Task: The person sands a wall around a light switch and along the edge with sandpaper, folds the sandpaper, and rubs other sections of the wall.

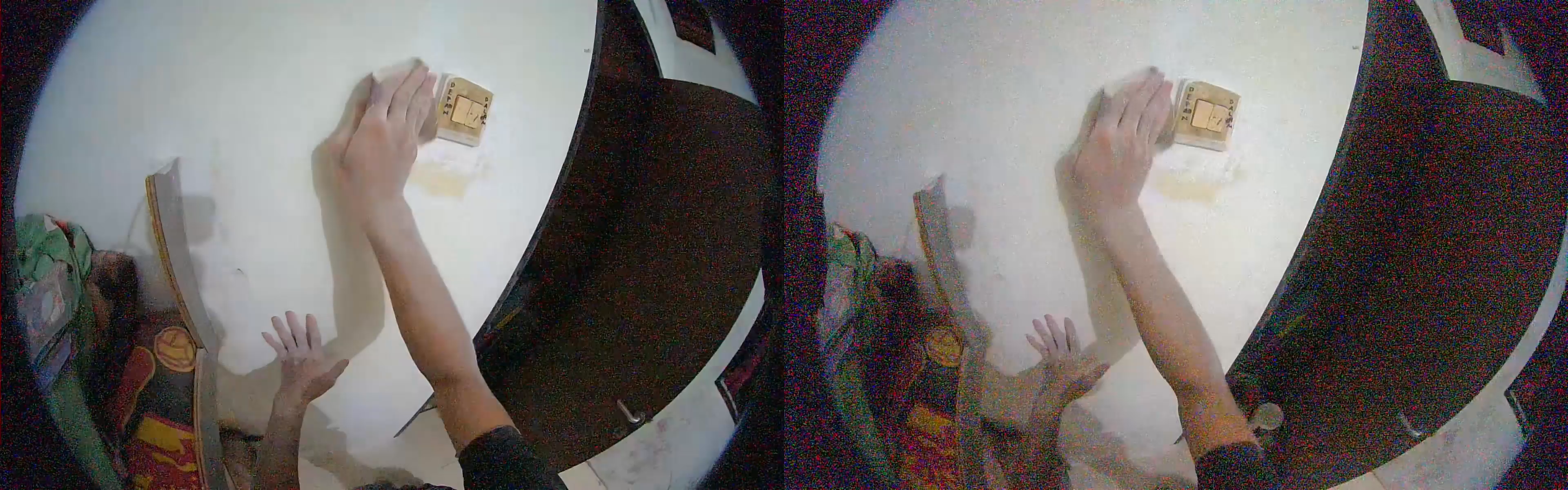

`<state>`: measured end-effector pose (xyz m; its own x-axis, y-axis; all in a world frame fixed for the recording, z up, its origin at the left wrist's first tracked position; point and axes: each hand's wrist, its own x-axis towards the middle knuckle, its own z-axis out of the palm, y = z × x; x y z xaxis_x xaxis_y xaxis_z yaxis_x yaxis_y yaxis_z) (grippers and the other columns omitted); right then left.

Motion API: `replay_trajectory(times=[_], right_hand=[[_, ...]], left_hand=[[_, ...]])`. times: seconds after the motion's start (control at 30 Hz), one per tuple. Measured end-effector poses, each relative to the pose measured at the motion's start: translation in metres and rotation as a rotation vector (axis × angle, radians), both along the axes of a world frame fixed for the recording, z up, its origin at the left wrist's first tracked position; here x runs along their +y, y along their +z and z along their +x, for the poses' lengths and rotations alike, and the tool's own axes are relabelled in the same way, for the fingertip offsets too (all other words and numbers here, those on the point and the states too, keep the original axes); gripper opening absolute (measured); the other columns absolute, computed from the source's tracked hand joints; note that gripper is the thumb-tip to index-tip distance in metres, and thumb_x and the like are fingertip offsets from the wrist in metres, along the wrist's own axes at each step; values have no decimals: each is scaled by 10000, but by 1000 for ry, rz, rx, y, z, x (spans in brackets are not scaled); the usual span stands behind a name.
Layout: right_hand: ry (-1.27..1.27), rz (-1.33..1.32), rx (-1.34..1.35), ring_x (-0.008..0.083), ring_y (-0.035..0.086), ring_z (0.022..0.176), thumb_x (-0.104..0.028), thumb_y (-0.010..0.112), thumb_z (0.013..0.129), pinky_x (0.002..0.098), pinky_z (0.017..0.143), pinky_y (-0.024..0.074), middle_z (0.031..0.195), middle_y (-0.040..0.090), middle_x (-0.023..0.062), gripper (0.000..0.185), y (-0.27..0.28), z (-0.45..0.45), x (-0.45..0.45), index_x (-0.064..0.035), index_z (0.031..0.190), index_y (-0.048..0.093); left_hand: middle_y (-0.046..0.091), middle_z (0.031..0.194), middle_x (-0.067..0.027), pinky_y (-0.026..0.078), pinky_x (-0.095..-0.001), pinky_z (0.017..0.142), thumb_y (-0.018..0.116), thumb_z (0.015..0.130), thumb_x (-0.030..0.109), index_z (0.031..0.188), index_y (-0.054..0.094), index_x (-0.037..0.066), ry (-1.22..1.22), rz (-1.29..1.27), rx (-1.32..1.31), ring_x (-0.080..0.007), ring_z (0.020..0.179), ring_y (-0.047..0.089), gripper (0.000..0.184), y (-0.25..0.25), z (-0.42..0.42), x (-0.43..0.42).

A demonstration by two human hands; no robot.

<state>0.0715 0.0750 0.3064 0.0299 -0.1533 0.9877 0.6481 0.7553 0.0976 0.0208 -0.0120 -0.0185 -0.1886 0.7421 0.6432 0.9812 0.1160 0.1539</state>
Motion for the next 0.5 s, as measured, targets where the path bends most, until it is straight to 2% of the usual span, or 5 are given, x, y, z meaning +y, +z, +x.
replay_trajectory(times=[0.17,0.23,0.27,0.33,0.5], right_hand=[[66,116,118,506,232,1329,-156,424,932,540,1101,193,1398,265,379,451,52,-9,21,141,1268,383],[95,105,191,510,248,1320,-157,357,963,549,1099,193,1374,300,387,479,63,-11,7,198,1282,326],[83,94,143,504,235,1329,-163,397,945,545,1102,186,1391,281,378,480,61,-9,9,167,1290,345],[49,55,42,493,211,1346,-175,476,909,536,1107,172,1426,243,359,494,44,-2,19,105,1305,381],[182,-30,-130,470,188,1372,-140,505,868,541,1102,168,1457,235,322,565,-56,19,10,93,1357,346]], left_hand=[[27,1415,-457,-13,-797,935,550,749,683,1381,227,-143,11,-33,65,-658,1290,-55,1089,1,-2,-1],[105,1401,-446,9,-787,945,586,757,638,1377,252,-114,5,-30,43,-652,1291,-2,1030,8,-1,-6],[144,1393,-440,20,-783,949,603,762,616,1374,264,-99,1,-29,28,-649,1292,24,1001,11,0,-8],[119,1403,-439,3,-778,954,605,759,616,1380,250,-105,-25,1,26,-649,1293,4,1016,7,-3,-6],[40,1429,-429,-48,-759,967,593,775,593,1407,185,-114,11,-101,-67,-637,1301,-56,1032,10,3,-3]])
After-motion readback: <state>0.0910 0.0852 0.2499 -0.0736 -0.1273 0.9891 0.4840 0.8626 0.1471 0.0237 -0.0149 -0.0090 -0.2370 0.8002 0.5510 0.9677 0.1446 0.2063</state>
